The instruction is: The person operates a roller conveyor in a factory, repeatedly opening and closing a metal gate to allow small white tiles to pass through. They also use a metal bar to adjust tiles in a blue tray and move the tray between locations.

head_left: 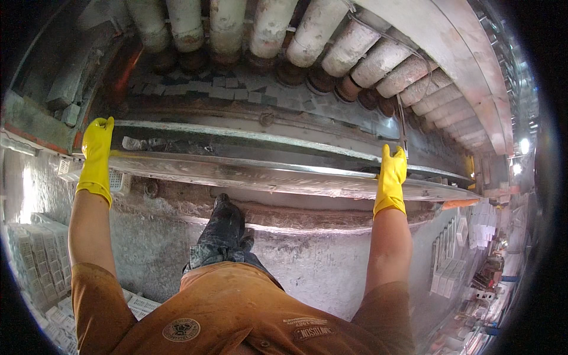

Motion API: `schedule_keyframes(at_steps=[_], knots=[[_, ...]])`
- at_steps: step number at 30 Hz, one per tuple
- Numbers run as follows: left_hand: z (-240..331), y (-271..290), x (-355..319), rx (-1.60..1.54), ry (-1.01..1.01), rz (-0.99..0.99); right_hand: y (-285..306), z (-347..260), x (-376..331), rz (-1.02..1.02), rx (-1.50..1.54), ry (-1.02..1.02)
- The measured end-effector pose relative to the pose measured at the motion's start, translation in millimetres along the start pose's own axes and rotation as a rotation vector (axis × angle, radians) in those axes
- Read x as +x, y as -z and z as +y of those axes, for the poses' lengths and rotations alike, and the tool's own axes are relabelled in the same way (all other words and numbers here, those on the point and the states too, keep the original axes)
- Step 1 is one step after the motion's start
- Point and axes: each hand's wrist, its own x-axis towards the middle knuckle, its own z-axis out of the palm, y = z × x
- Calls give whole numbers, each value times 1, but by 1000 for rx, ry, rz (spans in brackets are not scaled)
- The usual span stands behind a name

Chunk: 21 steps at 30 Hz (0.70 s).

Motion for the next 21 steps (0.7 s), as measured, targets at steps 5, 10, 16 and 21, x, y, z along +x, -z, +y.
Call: schedule_keyframes(at_steps=[5, 10, 16, 21], knots=[[8, 4, -1, 1, -5, 25, 3, -5, -2, 28, -7, 1], [12, 8, 1, 7, -3, 15, 3, -10, 1, 29, -9, -9], [20, 11, 10, 51, 13, -4, -1, -15, 7, 72, -2, 11], [36, 17, 17, 101, 26, -32, 1, -20, 13, 86, -41, 20]])
